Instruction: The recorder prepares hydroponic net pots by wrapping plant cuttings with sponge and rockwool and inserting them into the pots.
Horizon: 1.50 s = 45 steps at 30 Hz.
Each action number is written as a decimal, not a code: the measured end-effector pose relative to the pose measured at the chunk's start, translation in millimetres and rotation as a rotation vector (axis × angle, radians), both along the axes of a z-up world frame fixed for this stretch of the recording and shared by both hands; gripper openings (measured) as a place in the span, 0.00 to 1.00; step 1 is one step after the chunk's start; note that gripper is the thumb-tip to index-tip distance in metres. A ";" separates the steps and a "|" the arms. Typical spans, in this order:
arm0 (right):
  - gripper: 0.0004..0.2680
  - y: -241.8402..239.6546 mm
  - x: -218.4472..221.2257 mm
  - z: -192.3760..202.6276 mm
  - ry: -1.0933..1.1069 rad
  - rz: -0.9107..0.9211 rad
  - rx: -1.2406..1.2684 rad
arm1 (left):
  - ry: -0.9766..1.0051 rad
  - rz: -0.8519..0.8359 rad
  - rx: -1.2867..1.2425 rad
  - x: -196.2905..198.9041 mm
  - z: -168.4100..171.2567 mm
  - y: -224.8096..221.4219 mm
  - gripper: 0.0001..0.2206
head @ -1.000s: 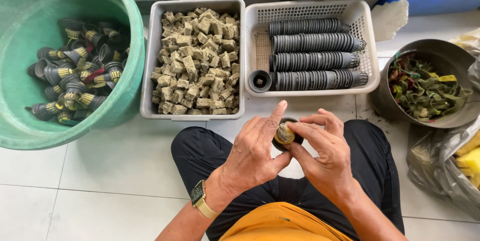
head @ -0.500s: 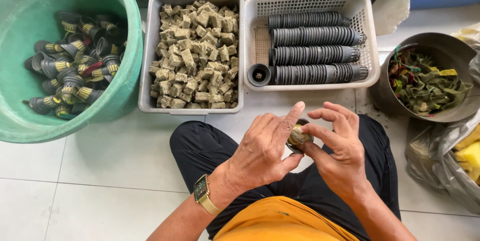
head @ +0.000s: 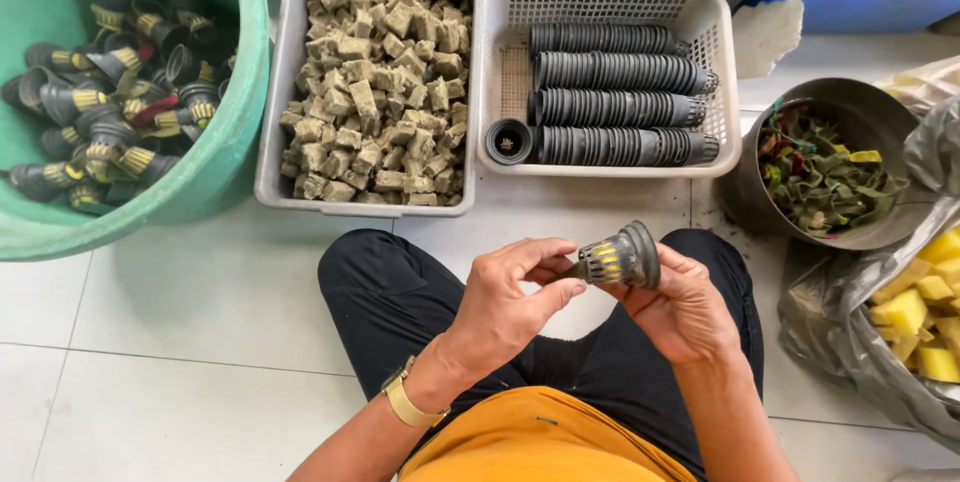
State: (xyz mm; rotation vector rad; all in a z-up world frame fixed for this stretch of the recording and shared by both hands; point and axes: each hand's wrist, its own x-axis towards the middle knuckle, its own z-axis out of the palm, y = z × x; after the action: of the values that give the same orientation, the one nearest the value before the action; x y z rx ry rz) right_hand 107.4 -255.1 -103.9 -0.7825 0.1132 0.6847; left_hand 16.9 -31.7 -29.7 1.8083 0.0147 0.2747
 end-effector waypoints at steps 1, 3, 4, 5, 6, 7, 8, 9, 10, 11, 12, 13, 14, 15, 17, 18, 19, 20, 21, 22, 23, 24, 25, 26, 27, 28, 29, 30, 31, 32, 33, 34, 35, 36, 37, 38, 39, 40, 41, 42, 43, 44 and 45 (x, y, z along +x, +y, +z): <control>0.14 -4.5 0.0 -4.6 -0.004 0.008 0.006 | 0.126 -0.024 -0.183 1.6 -2.4 -0.3 0.18; 0.13 -6.9 -1.0 -2.3 -0.009 0.018 0.007 | 0.249 -0.048 -0.370 4.0 -9.4 -0.3 0.16; 0.14 -4.6 -2.4 4.4 -0.028 0.019 0.024 | 0.312 -0.078 -0.473 4.5 -14.1 0.0 0.15; 0.14 -0.5 -3.9 10.1 -0.047 0.023 0.045 | 0.374 -0.104 -0.572 4.3 -18.8 1.7 0.14; 0.14 -2.9 -3.6 7.0 -0.048 0.028 0.046 | 0.372 -0.098 -0.573 4.1 -18.0 1.4 0.14; 0.14 -4.6 -3.9 3.4 -0.054 0.020 0.049 | 0.349 -0.092 -0.571 3.6 -17.1 1.8 0.12; 0.14 -6.4 -4.0 -0.3 -0.060 0.012 0.053 | 0.327 -0.085 -0.568 3.5 -16.2 2.0 0.10; 0.14 -2.0 -5.3 3.5 -0.058 0.013 0.055 | 0.329 -0.082 -0.567 2.8 -12.7 1.9 0.10; 0.14 2.3 -6.4 7.2 -0.043 -0.005 0.040 | 0.280 -0.055 -0.544 2.4 -9.3 1.7 0.09; 0.14 6.2 -7.2 11.1 -0.030 -0.027 0.024 | 0.229 -0.031 -0.521 2.8 -6.2 1.4 0.07; 0.14 8.2 -7.0 12.2 -0.030 -0.028 0.025 | 0.230 -0.032 -0.520 3.3 -7.3 2.3 0.07; 0.13 9.9 -7.4 13.3 -0.059 -0.050 -0.080 | 0.225 -0.017 -0.518 3.7 -8.5 3.1 0.06; 0.12 11.6 -7.5 14.3 -0.088 -0.072 -0.185 | 0.221 -0.003 -0.517 4.4 -9.8 4.0 0.05; 0.12 12.6 -8.8 21.5 -0.083 -0.073 -0.185 | 0.227 -0.003 -0.516 4.9 -10.7 5.5 0.05; 0.16 13.7 -11.5 35.6 -0.181 -0.062 -0.310 | 0.279 0.000 -0.554 5.9 -13.3 7.9 0.06; 0.16 14.5 -13.2 32.6 -0.175 -0.065 -0.311 | 0.286 -0.002 -0.554 5.0 -14.1 8.1 0.06; 0.15 14.1 -14.7 30.3 -0.213 -0.077 -0.301 | 0.299 -0.006 -0.557 4.6 -14.8 7.4 0.07; 0.14 13.7 -16.2 28.3 -0.251 -0.089 -0.291 | 0.312 -0.009 -0.561 4.2 -15.3 6.7 0.08; 0.14 15.5 -17.3 27.7 -0.251 -0.092 -0.290 | 0.312 -0.012 -0.559 5.7 -8.6 6.6 0.08; 0.12 17.3 -18.8 27.2 -0.241 -0.119 -0.297 | 0.266 -0.030 -0.464 6.8 -1.8 6.6 0.11; 0.10 19.4 -22.0 26.1 -0.227 -0.140 -0.304 | 0.224 -0.042 -0.369 5.4 4.8 6.6 0.15; 0.10 20.8 -23.2 23.3 -0.224 -0.139 -0.302 | 0.227 -0.040 -0.367 4.6 2.5 5.6 0.15; 0.10 22.4 -25.0 20.6 -0.194 -0.172 -0.261 | 0.180 -0.049 -0.270 3.5 0.6 4.8 0.16; 0.10 23.9 -26.6 17.8 -0.164 -0.205 -0.220 | 0.132 -0.058 -0.172 2.5 -1.4 3.9 0.16; 0.10 24.6 -28.3 15.8 -0.158 -0.211 -0.217 | 0.138 -0.063 -0.167 2.0 -1.5 5.1 0.16; 0.10 25.0 -29.9 13.7 -0.118 -0.215 -0.238 | 0.133 -0.059 -0.147 1.7 -1.7 6.2 0.16; 0.10 23.1 -31.9 12.4 -0.077 -0.220 -0.264 | 0.128 -0.057 -0.132 1.3 -2.4 5.3 0.15; 0.10 19.7 -34.0 7.5 -0.071 -0.227 -0.266 | 0.133 -0.064 -0.134 1.1 -3.9 5.1 0.15; 0.09 16.1 -35.3 2.9 -0.056 -0.190 -0.221 | 0.126 -0.071 -0.149 1.4 -5.4 4.7 0.15; 0.07 12.8 -37.0 -1.4 -0.042 -0.154 -0.175 | 0.119 -0.078 -0.164 1.3 -6.7 4.5 0.15; 0.07 14.1 -37.6 -1.3 -0.039 -0.153 -0.175 | 0.121 -0.077 -0.163 1.1 -7.3 5.0 0.15; 0.06 15.7 -38.7 -0.8 -0.034 -0.136 -0.206 | 0.104 -0.087 -0.160 0.5 -7.7 5.7 0.15; 0.05 17.8 -38.0 -0.1 -0.031 -0.117 -0.236 | 0.084 -0.094 -0.156 0.8 -7.7 6.7 0.15; 0.05 19.7 -37.3 6.1 -0.032 -0.113 -0.235 | 0.084 -0.090 -0.155 2.0 -2.6 7.8 0.15; 0.06 21.6 -35.5 12.3 0.002 -0.085 -0.209 | 0.089 -0.108 -0.146 4.5 2.3 9.1 0.15; 0.07 23.5 -33.8 18.4 0.035 -0.056 -0.185 | 0.094 -0.125 -0.138 6.9 7.2 10.3 0.15; 0.07 21.0 -33.2 15.3 0.035 -0.055 -0.184 | 0.094 -0.124 -0.138 6.6 4.0 10.6 0.15; 0.08 18.4 -32.3 12.2 0.057 -0.050 -0.096 | 0.144 -0.136 -0.262 6.5 0.6 10.7 0.15; 0.09 14.7 -31.0 9.6 0.077 -0.050 -0.008 | 0.192 -0.152 -0.388 7.7 -2.7 10.2 0.15; 0.09 12.0 -30.6 7.4 0.074 -0.053 -0.010 | 0.189 -0.155 -0.389 8.4 -6.6 10.7 0.15; 0.09 10.2 -29.0 5.1 0.075 -0.031 0.013 | 0.247 -0.158 -0.482 10.2 -10.2 12.0 0.13; 0.09 8.3 -27.5 2.8 0.076 -0.010 0.035 | 0.305 -0.162 -0.575 12.1 -13.8 13.2 0.11; 0.09 7.4 -26.4 1.7 0.075 -0.012 0.035 | 0.304 -0.164 -0.574 12.5 -12.5 15.1 0.11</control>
State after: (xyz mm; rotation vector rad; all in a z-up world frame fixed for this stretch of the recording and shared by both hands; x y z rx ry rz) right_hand 81.0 -247.7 -102.2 -0.7220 0.1739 0.7029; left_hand 29.4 -16.6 -42.2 1.2547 0.1447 -0.1190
